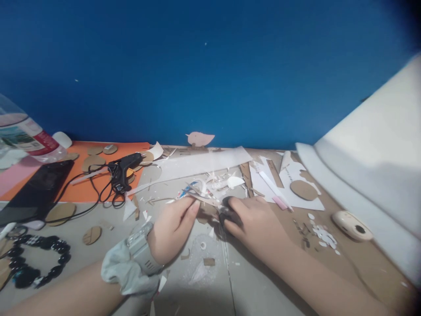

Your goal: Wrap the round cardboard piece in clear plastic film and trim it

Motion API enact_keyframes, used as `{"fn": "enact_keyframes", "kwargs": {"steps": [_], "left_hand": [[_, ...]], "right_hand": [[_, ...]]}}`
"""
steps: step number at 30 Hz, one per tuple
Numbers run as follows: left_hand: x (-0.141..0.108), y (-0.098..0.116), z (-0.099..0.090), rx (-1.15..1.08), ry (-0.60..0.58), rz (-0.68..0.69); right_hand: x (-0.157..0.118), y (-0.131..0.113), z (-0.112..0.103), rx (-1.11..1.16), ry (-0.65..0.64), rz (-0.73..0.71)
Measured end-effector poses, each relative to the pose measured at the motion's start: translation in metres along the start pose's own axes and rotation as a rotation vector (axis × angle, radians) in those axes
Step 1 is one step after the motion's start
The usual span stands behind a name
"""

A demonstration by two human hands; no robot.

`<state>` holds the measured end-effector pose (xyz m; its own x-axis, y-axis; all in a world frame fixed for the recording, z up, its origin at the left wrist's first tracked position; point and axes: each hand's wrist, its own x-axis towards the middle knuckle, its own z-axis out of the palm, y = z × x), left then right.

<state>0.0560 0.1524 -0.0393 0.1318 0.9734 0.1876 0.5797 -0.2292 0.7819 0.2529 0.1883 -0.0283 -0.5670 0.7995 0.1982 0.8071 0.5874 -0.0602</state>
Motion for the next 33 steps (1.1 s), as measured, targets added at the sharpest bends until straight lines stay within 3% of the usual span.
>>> {"fn": "enact_keyframes", "kwargs": {"steps": [8, 14, 19, 25, 27, 31, 33], "left_hand": [[0.000, 0.002, -0.002, -0.040, -0.026, -0.011], [0.000, 0.003, 0.000, -0.097, -0.020, 0.004], [0.005, -0.006, -0.002, 0.152, 0.084, 0.045], [0.015, -0.020, -0.012, 0.360, 0.105, 0.100], [0.016, -0.022, -0.017, 0.321, 0.148, 0.121], [0.018, -0.023, -0.024, 0.198, 0.411, 0.154], [0.017, -0.023, -0.025, 0.169, 0.486, 0.148]], "right_hand": [[0.000, 0.002, 0.004, 0.037, 0.003, 0.002], [0.002, 0.003, 0.001, 0.087, 0.037, 0.082], [0.002, 0.002, 0.001, 0.095, 0.097, 0.051], [0.002, 0.003, 0.001, 0.115, 0.106, 0.031], [0.002, 0.004, 0.001, 0.097, 0.076, 0.041], [0.002, 0.005, 0.003, 0.059, 0.016, 0.039], [0.002, 0.005, 0.004, 0.049, 0.012, 0.041]]}}
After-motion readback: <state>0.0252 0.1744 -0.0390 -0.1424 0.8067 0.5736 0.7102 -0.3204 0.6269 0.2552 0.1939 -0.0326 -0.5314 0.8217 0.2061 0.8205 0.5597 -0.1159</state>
